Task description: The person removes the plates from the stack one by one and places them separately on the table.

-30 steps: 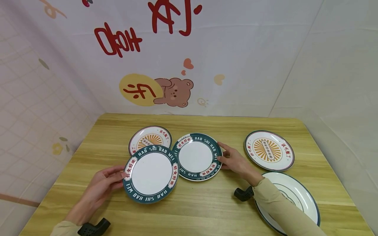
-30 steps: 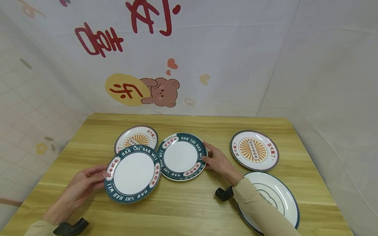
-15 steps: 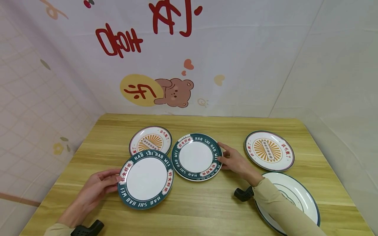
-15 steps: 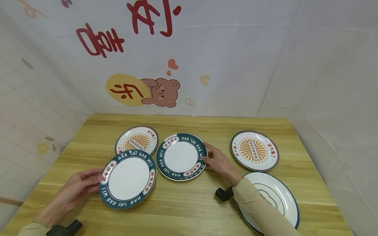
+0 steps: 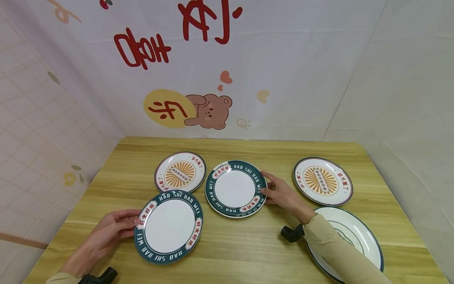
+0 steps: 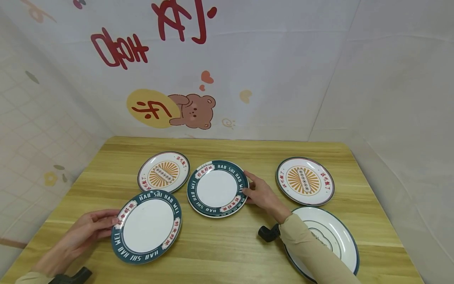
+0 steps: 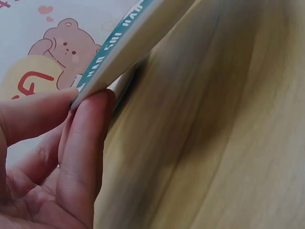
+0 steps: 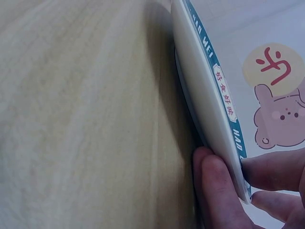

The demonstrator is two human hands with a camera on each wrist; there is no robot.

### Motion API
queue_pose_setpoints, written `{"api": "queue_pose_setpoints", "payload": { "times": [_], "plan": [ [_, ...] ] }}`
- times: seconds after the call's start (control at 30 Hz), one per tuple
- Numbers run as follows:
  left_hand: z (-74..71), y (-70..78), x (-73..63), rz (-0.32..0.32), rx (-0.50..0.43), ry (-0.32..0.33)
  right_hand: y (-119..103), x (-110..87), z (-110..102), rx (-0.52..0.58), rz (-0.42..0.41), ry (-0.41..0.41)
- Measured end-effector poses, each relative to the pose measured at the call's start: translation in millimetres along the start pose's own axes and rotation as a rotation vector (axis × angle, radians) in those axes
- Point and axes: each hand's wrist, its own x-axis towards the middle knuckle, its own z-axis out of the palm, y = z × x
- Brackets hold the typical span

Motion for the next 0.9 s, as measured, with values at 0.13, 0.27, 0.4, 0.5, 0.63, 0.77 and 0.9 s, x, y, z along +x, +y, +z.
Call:
{"api": "queue_pose_setpoints", "payload": {
  "times": [0.13, 0.27, 0.4, 0.5, 0.63, 0.77, 0.9],
  "plan": [
    [-5.2, -2.6, -1.5, -0.020, -0.004, -0.009, 0.1, 0.2, 0.2, -0.004, -0.001, -0.002],
    [-9.7, -3.9, -3.0, -0.052, 0.002, -0.012, 0.3, 0.1, 0.4, -0.011, 0.001, 0.001],
    [-16.0, -5.4, -3.2, -0.073, 0.023, -0.023, 0.2, -0.1, 0.8, -0.014, 0.002, 0.002],
    [-21.2, -7.2, -2.2, -0.076, 0.042, -0.042, -0.3, -0.3, 1.1, -0.014, 0.006, 0.004],
    [-26.3, -9.0, -1.0, -0.079, 0.058, -0.060, -0.6, -0.4, 1.4, -0.013, 0.007, 0.003],
    [-30.2, -10.4, 0.9, -0.087, 0.060, -0.073, -0.3, -0.5, 1.6, -0.017, -0.001, 0.001],
    [-33.1, -12.5, 2.9, -0.078, 0.051, -0.092, -0.2, -0.3, 1.3, -0.028, -0.006, 0.005]
  ]
}}
